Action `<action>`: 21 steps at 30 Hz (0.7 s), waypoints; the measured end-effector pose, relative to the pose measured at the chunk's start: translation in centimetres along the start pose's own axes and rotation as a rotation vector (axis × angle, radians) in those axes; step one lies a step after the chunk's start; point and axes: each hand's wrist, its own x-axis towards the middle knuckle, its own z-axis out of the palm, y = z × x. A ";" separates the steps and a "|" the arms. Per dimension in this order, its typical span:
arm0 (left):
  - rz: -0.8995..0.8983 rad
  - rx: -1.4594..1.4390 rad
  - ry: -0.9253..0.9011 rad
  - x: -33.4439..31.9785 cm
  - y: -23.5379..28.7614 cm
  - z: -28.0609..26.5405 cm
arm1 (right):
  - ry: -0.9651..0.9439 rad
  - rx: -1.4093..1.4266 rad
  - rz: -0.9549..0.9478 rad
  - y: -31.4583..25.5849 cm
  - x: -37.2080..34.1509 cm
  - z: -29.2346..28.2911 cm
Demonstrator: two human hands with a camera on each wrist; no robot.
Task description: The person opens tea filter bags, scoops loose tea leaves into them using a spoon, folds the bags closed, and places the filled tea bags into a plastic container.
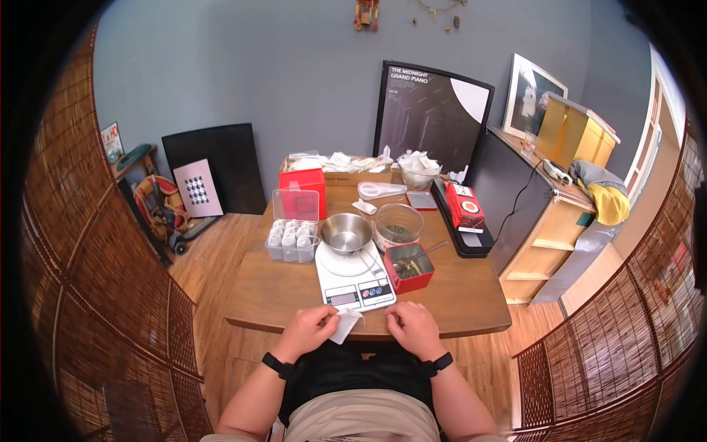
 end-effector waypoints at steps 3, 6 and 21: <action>0.003 0.007 0.004 0.0 -0.3 0.1 | 0.003 0.000 -0.001 0.0 0.0 -0.1; -0.003 0.005 -0.006 0.0 0.0 0.0 | 0.004 0.004 0.000 -0.1 0.0 -0.1; 0.006 0.004 -0.003 -0.1 -0.5 0.1 | 0.003 0.004 0.000 0.1 -0.1 0.1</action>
